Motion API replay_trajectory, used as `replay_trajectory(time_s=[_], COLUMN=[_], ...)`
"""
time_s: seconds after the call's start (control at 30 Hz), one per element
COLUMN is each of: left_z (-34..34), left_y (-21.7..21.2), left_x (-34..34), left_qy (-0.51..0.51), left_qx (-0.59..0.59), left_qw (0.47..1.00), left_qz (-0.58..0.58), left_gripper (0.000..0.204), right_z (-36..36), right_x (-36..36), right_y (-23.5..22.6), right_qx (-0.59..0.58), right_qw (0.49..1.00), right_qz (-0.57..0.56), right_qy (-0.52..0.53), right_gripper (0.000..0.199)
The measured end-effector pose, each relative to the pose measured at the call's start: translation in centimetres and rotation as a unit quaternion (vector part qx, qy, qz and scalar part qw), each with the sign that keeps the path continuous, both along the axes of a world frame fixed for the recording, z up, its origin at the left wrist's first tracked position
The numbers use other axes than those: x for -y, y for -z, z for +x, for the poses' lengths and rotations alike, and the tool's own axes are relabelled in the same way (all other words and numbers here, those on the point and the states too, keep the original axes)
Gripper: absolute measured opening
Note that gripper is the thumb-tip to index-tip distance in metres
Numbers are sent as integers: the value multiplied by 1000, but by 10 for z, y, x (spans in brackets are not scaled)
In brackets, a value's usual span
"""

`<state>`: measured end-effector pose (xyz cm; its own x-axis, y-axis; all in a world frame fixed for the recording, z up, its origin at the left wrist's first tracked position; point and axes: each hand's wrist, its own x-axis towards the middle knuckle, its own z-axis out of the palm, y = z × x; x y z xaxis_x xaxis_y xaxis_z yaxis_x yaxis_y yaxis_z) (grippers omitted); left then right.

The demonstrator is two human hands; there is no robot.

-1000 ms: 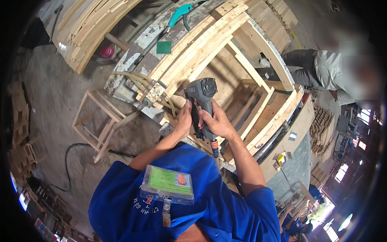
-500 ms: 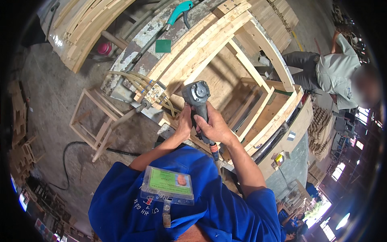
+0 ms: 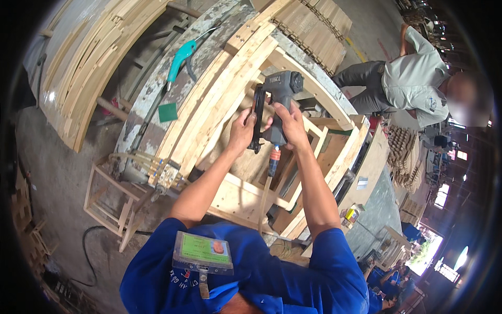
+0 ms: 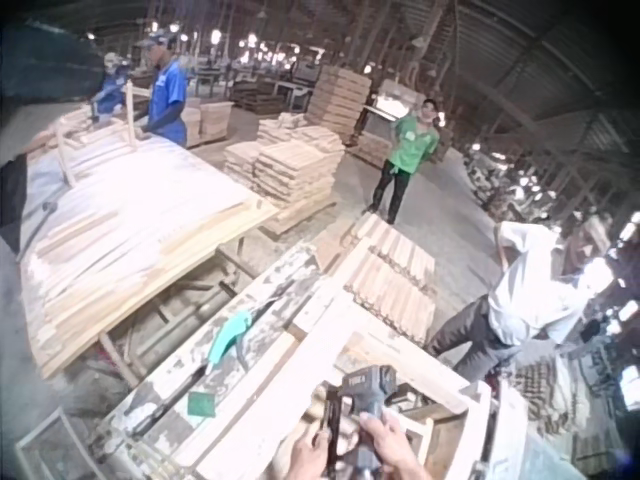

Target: The person assembles a wooden chair frame by aligning legs and crossbars on a workbench and securing them with a pneumatic nail gun. The person repeatedly lifts, positions, and fastens the frame components, then places the completed frame on a nearby stack.

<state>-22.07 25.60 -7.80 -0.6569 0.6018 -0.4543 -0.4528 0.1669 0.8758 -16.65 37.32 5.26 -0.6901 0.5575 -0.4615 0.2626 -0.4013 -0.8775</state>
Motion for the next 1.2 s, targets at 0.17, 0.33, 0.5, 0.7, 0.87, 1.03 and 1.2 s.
replay_trajectory(time_s=[0.17, 0.33, 0.5, 0.7, 0.87, 1.03, 1.2], left_z=[-25, -30, -32, -27, -20, 6, 29], left_y=[16, 9, 6, 22, 13, -25, -100], left_x=[-35, -34, -36, -41, -32, 10, 95], left_qy=[16, 22, 44, -10, 26, 141, 198], left_qx=[-8, -27, -26, -29, -17, -49, -317], left_qw=[999, 997, 994, 999, 999, 988, 927], left_qz=[-36, -67, -97, -41, -45, -46, -23], left_gripper=[46, 44, 44, 34, 35, 38, 25], right_z=[-25, -30, -30, -33, -21, 61, 200], right_x=[-32, -42, -44, -43, -38, -5, 60], right_y=[23, 29, 34, 30, 19, -12, -81], right_qx=[17, 35, 32, 30, 50, 56, 182], right_qw=[999, 998, 998, 997, 997, 998, 962], right_qz=[27, 16, 9, 28, 29, 32, 202], right_qy=[-39, -53, -48, -64, -60, -27, -6], right_gripper=[34, 32, 33, 35, 29, 32, 46])
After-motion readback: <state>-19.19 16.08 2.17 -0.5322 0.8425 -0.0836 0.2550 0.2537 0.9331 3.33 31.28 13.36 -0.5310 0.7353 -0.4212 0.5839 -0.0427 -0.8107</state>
